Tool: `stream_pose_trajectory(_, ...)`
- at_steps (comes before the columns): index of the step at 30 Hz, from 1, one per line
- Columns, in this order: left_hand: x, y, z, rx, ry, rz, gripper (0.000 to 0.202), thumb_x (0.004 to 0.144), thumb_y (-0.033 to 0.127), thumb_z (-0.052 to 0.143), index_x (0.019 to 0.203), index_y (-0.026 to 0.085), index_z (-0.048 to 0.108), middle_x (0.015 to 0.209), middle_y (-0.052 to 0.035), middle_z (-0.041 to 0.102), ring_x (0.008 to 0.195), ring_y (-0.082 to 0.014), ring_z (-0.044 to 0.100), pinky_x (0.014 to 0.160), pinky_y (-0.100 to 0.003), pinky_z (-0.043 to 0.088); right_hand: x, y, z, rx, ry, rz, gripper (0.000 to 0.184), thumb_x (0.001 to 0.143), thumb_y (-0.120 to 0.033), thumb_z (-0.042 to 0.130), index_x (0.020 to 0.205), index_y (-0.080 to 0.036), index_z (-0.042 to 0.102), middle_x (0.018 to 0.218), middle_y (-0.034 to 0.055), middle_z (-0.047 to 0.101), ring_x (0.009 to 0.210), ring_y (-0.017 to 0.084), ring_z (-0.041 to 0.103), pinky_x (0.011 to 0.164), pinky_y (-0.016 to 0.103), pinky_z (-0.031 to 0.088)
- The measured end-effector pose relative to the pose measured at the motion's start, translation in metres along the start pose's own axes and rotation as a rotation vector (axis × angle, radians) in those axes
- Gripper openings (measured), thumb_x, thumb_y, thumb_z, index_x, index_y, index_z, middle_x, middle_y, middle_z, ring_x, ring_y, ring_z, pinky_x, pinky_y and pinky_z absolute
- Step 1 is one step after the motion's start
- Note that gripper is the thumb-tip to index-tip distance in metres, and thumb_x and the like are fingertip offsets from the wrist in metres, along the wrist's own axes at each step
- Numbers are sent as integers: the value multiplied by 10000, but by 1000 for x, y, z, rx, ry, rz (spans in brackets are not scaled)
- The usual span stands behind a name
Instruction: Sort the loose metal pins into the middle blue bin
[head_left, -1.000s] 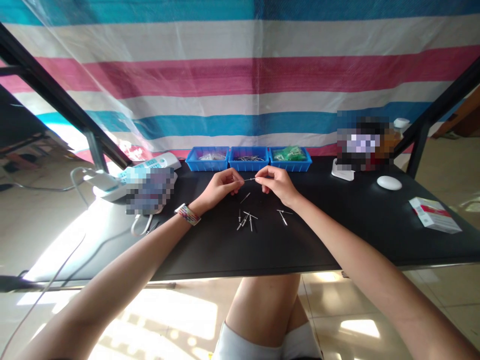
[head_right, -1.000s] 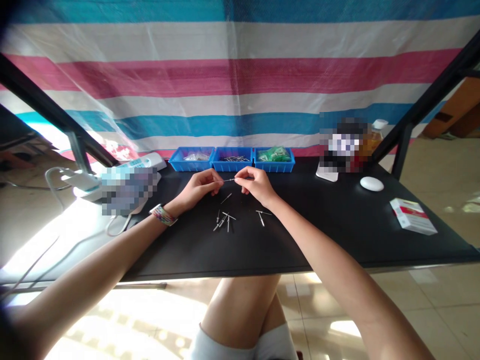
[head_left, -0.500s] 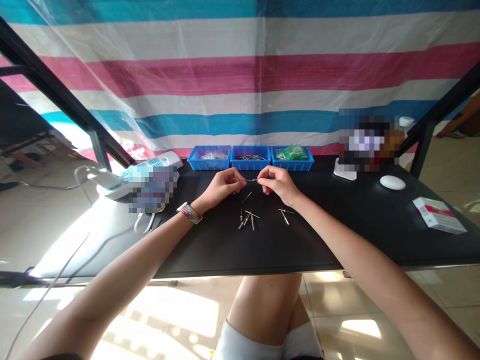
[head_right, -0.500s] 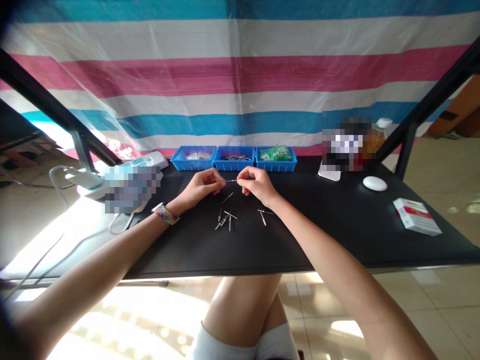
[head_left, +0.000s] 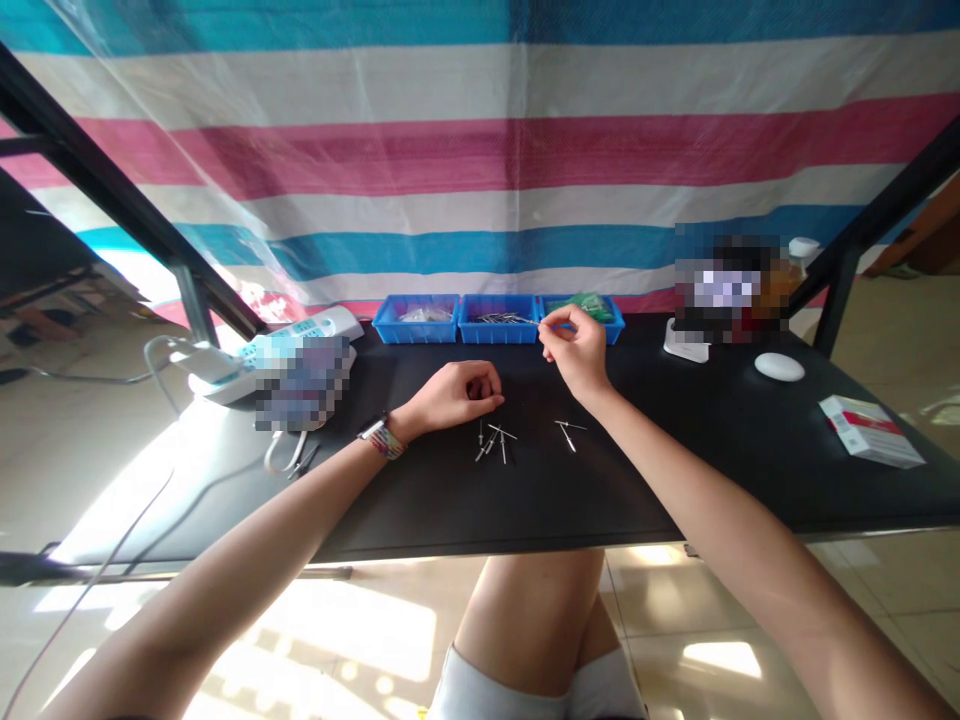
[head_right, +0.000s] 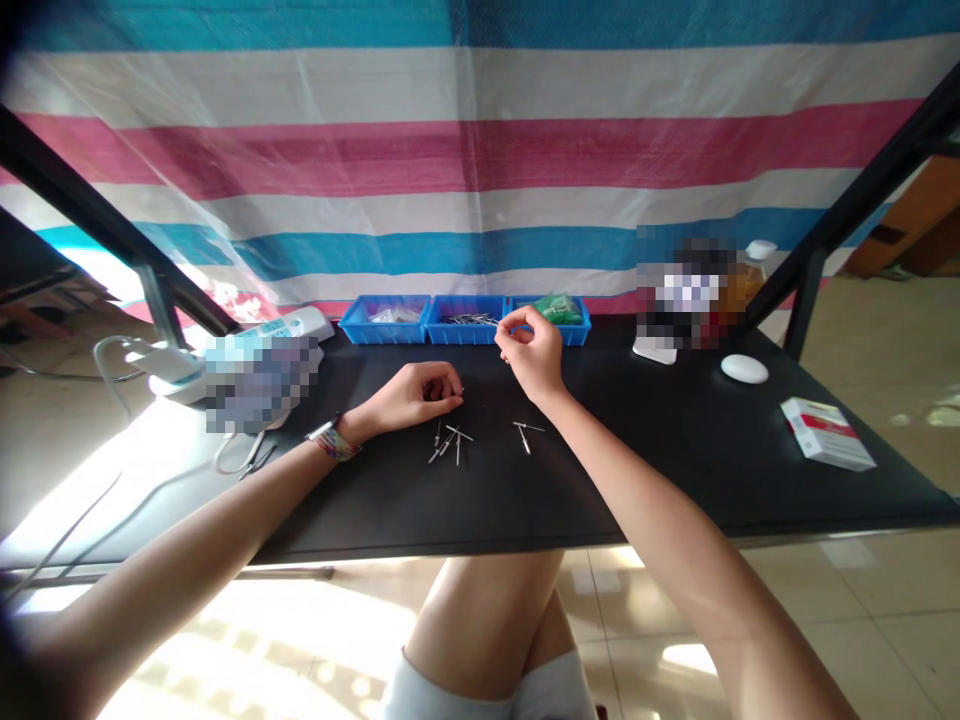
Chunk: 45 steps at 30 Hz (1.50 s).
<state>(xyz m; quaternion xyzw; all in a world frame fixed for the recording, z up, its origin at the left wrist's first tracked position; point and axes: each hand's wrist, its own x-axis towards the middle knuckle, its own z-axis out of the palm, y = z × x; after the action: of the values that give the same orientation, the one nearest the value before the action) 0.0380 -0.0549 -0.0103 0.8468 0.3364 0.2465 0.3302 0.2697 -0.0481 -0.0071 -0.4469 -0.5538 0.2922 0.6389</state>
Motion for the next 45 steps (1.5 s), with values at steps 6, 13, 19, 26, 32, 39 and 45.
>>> stream_pose_trajectory(6, -1, 4, 3, 234, 55, 40, 150, 856, 251, 694, 996, 200, 710, 893, -20, 684, 728, -157, 613, 674, -283, 479, 23, 10, 0, -388, 159, -222, 141, 944, -313, 619, 926, -214, 718, 978, 69, 762, 689, 189, 659, 708, 335, 551)
stream_pose_trajectory(13, 1, -4, 3, 249, 83, 96, 183, 862, 177, 637, 1023, 204, 720, 968, -40, 701, 838, -187, 654, 763, -308, 535, 22, 19, -1, -526, -94, -318, 228, 941, -173, 575, 973, -199, 799, 1079, 85, 815, 856, 227, 721, 829, 351, 547)
stream_pose_trajectory(19, 3, -6, 2, 87, 171, 97, 157, 849, 168, 645, 966, 195, 745, 972, -45, 689, 812, -167, 653, 757, -291, 539, 0, 10, 4, -403, -260, -287, 130, 888, -182, 614, 858, -187, 740, 902, 38, 758, 564, 124, 518, 634, 287, 449)
stream_pose_trajectory(26, 6, -9, 2, -179, 322, 69, 184, 873, 257, 734, 1042, 187, 710, 950, -51, 698, 847, -184, 657, 775, -303, 543, -12, 8, 13, -194, -526, -4, 209, 913, -335, 646, 783, -180, 699, 752, 13, 711, 589, 137, 570, 542, 253, 401)
stream_pose_trajectory(32, 7, -5, 3, -311, 350, 55, 252, 857, 357, 811, 993, 178, 698, 913, -48, 690, 849, -184, 653, 808, -317, 538, -11, 10, 13, -15, -531, 138, 161, 845, -332, 699, 796, -179, 695, 778, 8, 714, 504, 107, 562, 486, 241, 420)
stream_pose_trajectory(39, 7, -2, 0, -355, 336, -41, 352, 868, 481, 803, 1001, 181, 677, 822, -24, 665, 748, -163, 620, 688, -276, 490, -13, 9, 12, 97, -491, 170, 197, 785, -352, 780, 814, -177, 694, 739, -11, 665, 519, 99, 557, 479, 227, 439)
stream_pose_trajectory(45, 8, -6, -6, -345, 208, -199, 510, 958, 631, 587, 790, 159, 686, 689, -38, 623, 620, -150, 560, 549, -264, 397, -13, 5, 12, 105, -420, 117, 253, 768, -402, 808, 834, -177, 714, 814, 12, 704, 537, 100, 568, 475, 231, 462)
